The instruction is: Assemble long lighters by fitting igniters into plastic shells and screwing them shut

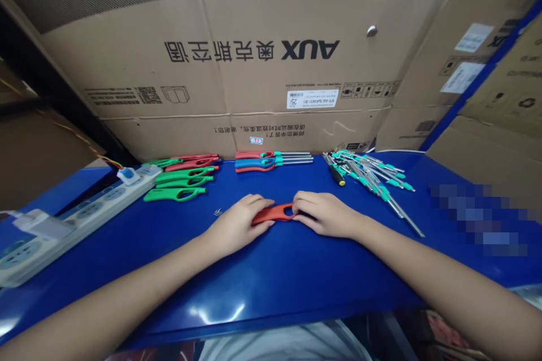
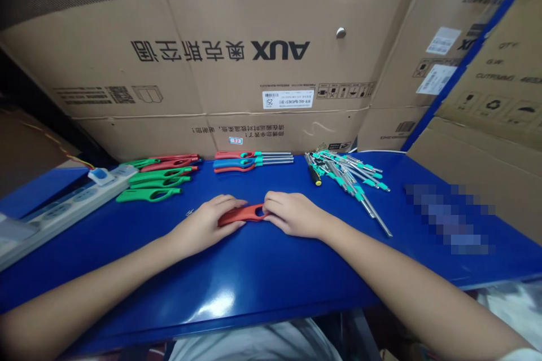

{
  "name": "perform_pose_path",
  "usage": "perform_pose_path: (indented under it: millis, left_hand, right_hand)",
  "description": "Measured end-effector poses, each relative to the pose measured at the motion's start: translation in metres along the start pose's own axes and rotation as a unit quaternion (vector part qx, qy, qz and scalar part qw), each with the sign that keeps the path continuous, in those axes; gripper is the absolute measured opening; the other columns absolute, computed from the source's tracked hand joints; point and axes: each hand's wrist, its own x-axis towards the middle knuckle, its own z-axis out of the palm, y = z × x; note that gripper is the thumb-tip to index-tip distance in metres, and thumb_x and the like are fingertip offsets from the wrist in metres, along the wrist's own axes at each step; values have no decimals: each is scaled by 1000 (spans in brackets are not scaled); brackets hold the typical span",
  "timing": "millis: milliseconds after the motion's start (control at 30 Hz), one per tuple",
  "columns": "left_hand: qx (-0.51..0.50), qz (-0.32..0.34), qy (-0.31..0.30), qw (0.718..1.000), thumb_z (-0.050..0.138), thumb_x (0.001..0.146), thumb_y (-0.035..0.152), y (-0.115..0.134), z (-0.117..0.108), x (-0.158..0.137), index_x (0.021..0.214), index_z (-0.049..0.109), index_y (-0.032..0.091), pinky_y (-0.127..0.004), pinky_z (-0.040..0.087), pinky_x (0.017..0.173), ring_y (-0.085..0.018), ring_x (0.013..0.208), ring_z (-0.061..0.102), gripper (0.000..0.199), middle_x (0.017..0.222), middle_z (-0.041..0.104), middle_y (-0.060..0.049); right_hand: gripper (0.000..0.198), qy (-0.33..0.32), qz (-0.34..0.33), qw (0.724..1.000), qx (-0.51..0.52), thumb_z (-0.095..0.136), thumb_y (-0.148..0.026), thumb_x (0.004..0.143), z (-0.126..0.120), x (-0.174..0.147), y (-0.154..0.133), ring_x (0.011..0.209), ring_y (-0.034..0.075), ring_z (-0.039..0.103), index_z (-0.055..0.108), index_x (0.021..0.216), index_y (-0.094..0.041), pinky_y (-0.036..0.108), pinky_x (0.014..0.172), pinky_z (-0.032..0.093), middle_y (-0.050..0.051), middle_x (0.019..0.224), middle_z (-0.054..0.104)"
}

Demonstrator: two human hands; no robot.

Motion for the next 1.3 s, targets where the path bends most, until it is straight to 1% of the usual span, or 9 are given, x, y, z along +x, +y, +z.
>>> perform_pose_path:
  millis: [100, 233, 367, 533, 633, 833, 933, 1067, 1300]
  left_hand:
    - [6, -25, 6, 1000, 66, 92, 28, -6, -4, -4, 129, 61, 17, -41, 51, 96, -27, 109, 63, 38, 118, 69, -11]
    - [-5, -50, 16, 999, 69, 89, 26, -12, -8, -8, 130, 61, 17, -40, 53, 92, -26, 104, 65, 42, 114, 69, -10]
    - [-19, -41, 33, 998, 70, 89, 27, -16, -5, -7, 123, 64, 18, -38, 53, 87, -25, 98, 65, 36, 106, 70, -8]
    - [-20, 4, 41, 999, 68, 92, 28, -16, 2, -3, 119, 66, 19, -37, 52, 88, -23, 98, 63, 28, 108, 71, -7]
    - [-18, 16, 46, 999, 69, 92, 35, -15, 4, -3, 118, 66, 19, -38, 52, 88, -22, 95, 62, 31, 107, 70, -7]
    - [-19, 18, 64, 998, 49, 104, 36, 1, -7, -6, 117, 67, 20, -40, 48, 98, -22, 108, 60, 28, 116, 68, -8]
    - [-8, 45, 19, 999, 56, 100, 44, 13, -11, -11, 117, 68, 22, -40, 48, 99, -23, 113, 59, 31, 122, 66, -8]
    - [34, 69, -44, 996, 68, 87, 59, 22, -11, -17, 118, 68, 21, -46, 50, 97, -30, 114, 59, 49, 127, 65, -9]
    - [39, 71, -77, 994, 61, 95, 35, 18, -10, -16, 121, 66, 22, -42, 53, 93, -28, 113, 61, 29, 126, 65, -9]
  right_hand:
    - [11, 9, 31, 999, 30, 52, -27, 100, -2, 0, 5, 81, 17, 62, 59, 98, -20, 28, 68, 48, 6, 98, 65]
    - [12, 131, 95, 984, 71, 51, -25, 101, -6, 0, 13, 83, 18, 61, 59, 94, -19, 29, 74, 49, 7, 93, 63]
    - [14, 208, 162, 958, 112, 55, -26, 97, -10, -1, 18, 66, 14, 53, 60, 86, -18, 26, 60, 42, 4, 81, 60]
    - [24, 12, 136, 956, 259, 63, -35, 93, -12, -1, 8, 55, 10, 46, 60, 77, -17, 22, 52, 36, -1, 68, 56]
    - [34, -86, 97, 961, 243, 65, -38, 91, -8, 1, -3, 55, 8, 45, 52, 67, -18, 21, 54, 33, -4, 63, 53]
    - [49, 2, 181, 981, 75, 46, -50, 100, -28, 2, 8, 61, 12, 50, 52, 63, -19, 24, 62, 34, 0, 67, 58]
    - [40, 34, 348, 934, -71, 46, -48, 98, -56, -11, 32, 69, 17, 59, 62, 74, -21, 27, 62, 34, 4, 77, 68]
    - [22, -53, 553, 816, -160, 55, -38, 88, -87, -36, 65, 84, 26, 67, 68, 85, -21, 28, 58, 35, 9, 94, 74]
    - [14, -154, 600, 773, -138, 64, -28, 77, -84, -52, 89, 86, 28, 70, 73, 84, -20, 31, 60, 44, 12, 94, 75]
